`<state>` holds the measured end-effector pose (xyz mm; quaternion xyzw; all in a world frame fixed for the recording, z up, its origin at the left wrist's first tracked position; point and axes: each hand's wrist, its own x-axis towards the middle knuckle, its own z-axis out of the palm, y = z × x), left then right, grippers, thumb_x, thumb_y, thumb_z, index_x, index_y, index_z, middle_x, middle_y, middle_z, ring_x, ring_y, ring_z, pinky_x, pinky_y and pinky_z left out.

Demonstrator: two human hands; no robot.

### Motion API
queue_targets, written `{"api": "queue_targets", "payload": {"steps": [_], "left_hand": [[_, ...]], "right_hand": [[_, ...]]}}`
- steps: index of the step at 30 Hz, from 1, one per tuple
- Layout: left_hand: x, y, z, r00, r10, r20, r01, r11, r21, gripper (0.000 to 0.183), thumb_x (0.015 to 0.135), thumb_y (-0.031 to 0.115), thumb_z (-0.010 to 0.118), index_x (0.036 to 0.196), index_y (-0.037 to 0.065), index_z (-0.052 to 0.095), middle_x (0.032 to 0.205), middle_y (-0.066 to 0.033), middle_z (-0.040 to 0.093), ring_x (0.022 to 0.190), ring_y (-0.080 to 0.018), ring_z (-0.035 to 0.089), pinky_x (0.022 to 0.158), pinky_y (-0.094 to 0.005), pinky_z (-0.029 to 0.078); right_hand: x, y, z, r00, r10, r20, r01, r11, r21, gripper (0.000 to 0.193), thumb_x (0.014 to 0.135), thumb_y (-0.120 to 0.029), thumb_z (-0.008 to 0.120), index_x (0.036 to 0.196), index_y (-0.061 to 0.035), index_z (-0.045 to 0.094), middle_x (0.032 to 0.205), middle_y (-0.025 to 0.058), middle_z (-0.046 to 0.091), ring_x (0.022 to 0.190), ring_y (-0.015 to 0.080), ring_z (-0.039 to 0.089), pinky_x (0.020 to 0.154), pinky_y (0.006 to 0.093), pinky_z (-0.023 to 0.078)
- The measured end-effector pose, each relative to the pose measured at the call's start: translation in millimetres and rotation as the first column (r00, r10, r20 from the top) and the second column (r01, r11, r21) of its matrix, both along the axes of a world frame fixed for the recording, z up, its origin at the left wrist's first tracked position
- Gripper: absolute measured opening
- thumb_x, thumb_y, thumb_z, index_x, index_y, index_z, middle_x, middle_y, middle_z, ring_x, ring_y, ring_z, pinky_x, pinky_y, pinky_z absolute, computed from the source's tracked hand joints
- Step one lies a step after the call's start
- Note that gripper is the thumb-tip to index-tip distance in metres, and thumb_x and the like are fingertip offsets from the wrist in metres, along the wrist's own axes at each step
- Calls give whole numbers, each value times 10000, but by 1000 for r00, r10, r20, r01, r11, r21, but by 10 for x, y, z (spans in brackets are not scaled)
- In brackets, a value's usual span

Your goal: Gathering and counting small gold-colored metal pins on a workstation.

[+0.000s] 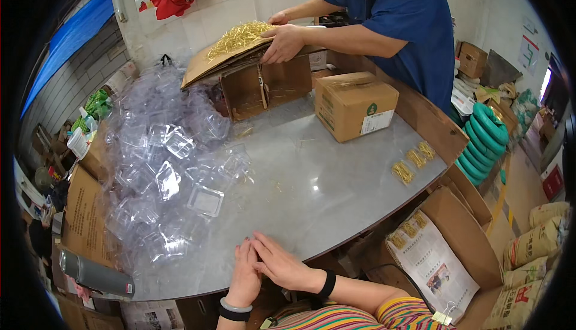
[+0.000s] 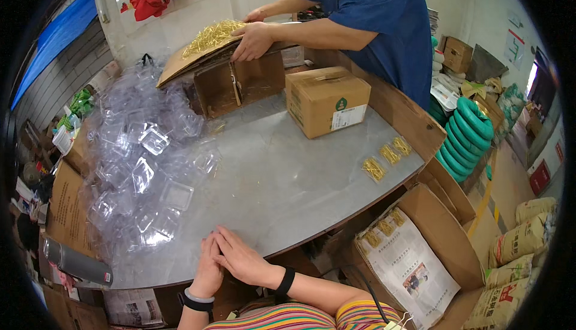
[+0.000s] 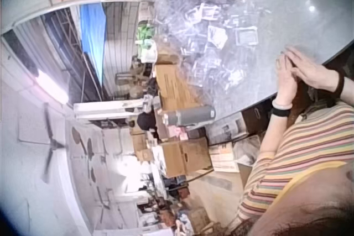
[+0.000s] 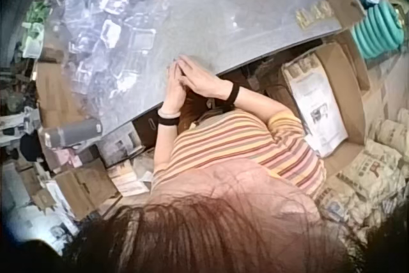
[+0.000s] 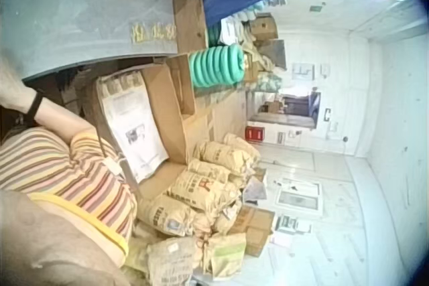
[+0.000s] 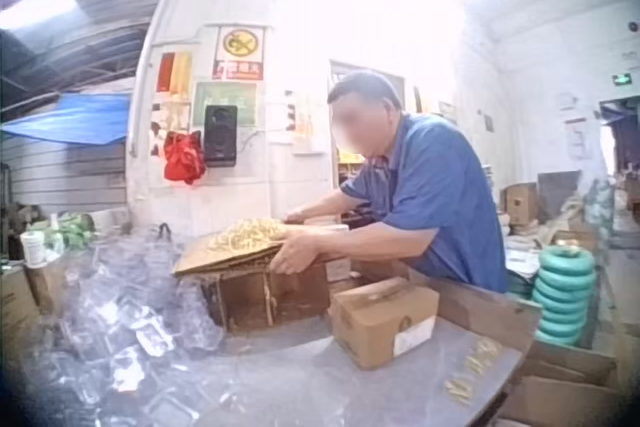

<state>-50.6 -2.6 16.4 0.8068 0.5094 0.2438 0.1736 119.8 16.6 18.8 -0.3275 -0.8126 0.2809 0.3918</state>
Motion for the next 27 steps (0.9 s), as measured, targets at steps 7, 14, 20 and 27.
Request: {"api": "queue_targets", "payload": {"steps": [7, 14, 20, 27], "left_hand": [[-19, -76, 51, 994, 32, 108, -29, 999, -28, 690, 893, 7, 637, 1482, -94, 290, 1473, -322, 351, 1372, -515, 351, 1179, -559, 283], [-26, -87, 30, 1000, 18, 1, -18, 996, 82, 740, 816, -36, 670, 1463, -105, 317, 1435, -320, 380, 1341, -516, 380, 1169, -581, 295], [-45, -108, 48, 995, 40, 97, -43, 999, 30, 808, 816, -27, 690, 1495, -108, 260, 1445, -328, 365, 1338, -517, 382, 1161, -548, 317], [-195, -192, 60, 980, -21, 198, 24, 1000, -14, 862, 825, -25, 700, 1522, -102, 200, 1469, -331, 348, 1359, -506, 367, 1141, -481, 354]], "right_hand": [[168, 66, 114, 994, -32, 107, 22, 995, 99, 555, 983, -158, 612, 1418, 92, 373, 1507, 301, 357, 1371, 472, 394, 1147, 481, 357], [-26, -86, 23, 999, -27, 34, 26, 1000, 6, 541, 1005, -150, 574, 1445, 76, 355, 1501, 311, 355, 1374, 469, 392, 1149, 480, 356], [30, -14, 87, 996, -9, 93, 8, 1000, 14, 537, 992, -140, 592, 1433, 77, 373, 1492, 303, 368, 1366, 461, 402, 1139, 469, 370], [109, 100, -100, 909, 67, 412, -158, 969, 191, 593, 955, -179, 647, 1434, 66, 398, 1511, 258, 378, 1395, 433, 384, 1157, 459, 355]]}}
